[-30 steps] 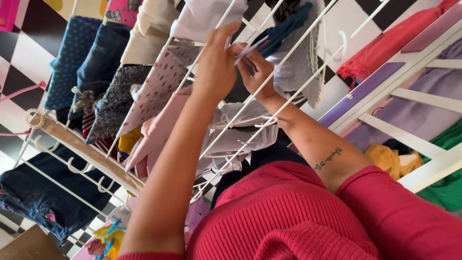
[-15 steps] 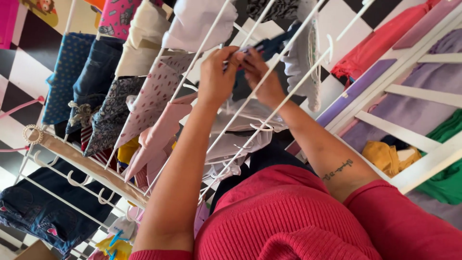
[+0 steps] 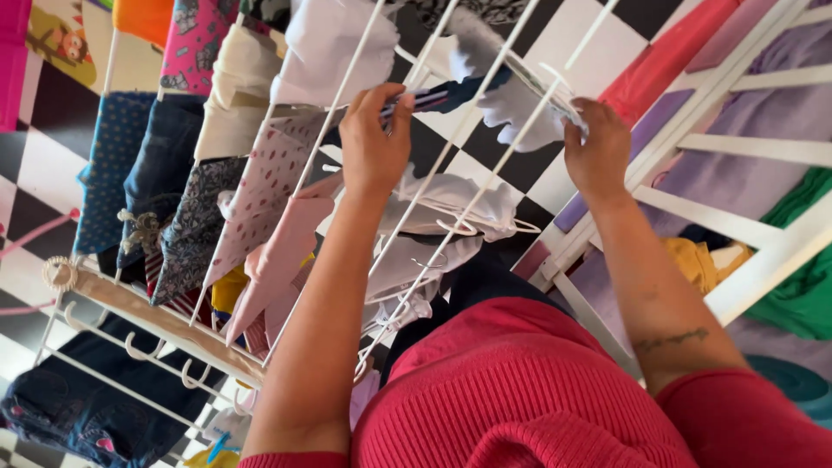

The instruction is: The person hangs small children's clothing items on hangers and places the hangers onto a white drying rack. They pick garments one at a time from a bed, thread each onto a hanger, and hang the hangers on the rack bars, spreading items apart.

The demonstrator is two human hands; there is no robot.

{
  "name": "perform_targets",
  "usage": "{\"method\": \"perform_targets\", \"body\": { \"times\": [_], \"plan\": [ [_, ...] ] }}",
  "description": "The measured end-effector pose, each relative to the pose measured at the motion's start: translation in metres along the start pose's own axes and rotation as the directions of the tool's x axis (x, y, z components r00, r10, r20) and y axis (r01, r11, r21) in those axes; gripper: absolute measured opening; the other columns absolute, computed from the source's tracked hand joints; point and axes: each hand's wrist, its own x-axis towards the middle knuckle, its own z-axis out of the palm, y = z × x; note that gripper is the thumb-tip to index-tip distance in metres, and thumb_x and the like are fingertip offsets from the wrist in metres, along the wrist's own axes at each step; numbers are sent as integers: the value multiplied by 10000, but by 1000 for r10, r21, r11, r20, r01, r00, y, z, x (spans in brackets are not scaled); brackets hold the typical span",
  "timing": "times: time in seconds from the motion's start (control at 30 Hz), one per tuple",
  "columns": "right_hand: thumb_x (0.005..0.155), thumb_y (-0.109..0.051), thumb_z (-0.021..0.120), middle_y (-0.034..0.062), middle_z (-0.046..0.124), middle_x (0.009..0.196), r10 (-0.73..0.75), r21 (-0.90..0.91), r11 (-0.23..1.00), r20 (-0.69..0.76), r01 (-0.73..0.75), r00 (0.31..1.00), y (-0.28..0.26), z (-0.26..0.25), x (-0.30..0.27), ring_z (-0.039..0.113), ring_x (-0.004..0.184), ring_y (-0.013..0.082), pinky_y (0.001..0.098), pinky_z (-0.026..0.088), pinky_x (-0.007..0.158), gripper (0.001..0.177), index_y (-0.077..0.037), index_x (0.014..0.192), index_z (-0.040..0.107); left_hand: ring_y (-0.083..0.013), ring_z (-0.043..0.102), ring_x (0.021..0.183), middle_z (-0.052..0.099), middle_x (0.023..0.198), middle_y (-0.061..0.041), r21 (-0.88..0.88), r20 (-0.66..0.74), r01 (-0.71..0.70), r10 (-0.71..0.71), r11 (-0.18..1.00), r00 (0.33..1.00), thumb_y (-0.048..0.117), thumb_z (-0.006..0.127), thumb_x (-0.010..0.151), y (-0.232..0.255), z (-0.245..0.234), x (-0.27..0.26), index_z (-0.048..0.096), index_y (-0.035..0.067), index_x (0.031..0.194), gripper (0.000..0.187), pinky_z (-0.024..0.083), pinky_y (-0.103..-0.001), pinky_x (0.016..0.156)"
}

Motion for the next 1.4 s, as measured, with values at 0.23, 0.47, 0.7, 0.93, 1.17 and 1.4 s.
{"method": "perform_targets", "body": {
  "times": [0.23,0.47,0.7,0.93,1.17,1.4],
  "plan": [
    [934,-25,767,221,564,1322,-125,-26,992,-43,124,991,5,-24,-15,547,1247,393,506,375,1030,567,-41,1466,571,-364,584,1177,624,1263,-169,118,-169,-201,219,972,961,62,639,1062,32,-9,-33,626,56,1274,212,472,-465,1008],
    [864,82,651,222,564,1293,30,209,978,-196,12,980,-73,-97,-137,555,1245,422,480,465,1084,505,-29,1354,597,-334,596,1119,628,1147,-116,-88,195,-511,518,855,833,20,689,864,94,35,-148,672,94,1169,315,453,-493,939],
    [870,65,671,194,658,1151,256,265,943,-181,-203,950,-85,-155,-297,647,1050,382,426,534,926,399,-13,1260,647,-375,645,1074,668,1122,-131,-122,696,-375,348,919,628,187,641,917,99,109,-286,702,108,1094,203,511,-510,883],
    [926,33,654,180,694,1047,545,146,836,-342,-530,765,-31,-193,-499,681,940,347,408,549,838,225,-11,1142,700,-412,643,1032,656,1076,-193,-291,912,-520,397,803,103,238,646,911,116,147,-435,713,82,1056,222,509,-522,904],
    [855,-58,654,177,727,866,891,243,452,-69,-858,450,77,-81,-717,709,759,320,421,555,710,197,-27,1021,756,-351,640,1026,646,998,-143,-521,782,-634,617,571,-87,107,614,905,79,222,-520,678,83,953,84,509,-487,929],
    [875,-82,688,173,738,903,987,429,88,-160,-899,20,181,90,-860,716,812,287,387,562,743,130,-36,976,754,-391,629,1080,681,1075,-178,-501,856,-672,196,545,-479,181,617,883,78,252,-584,714,74,1038,212,486,-528,922]
  ]
}}
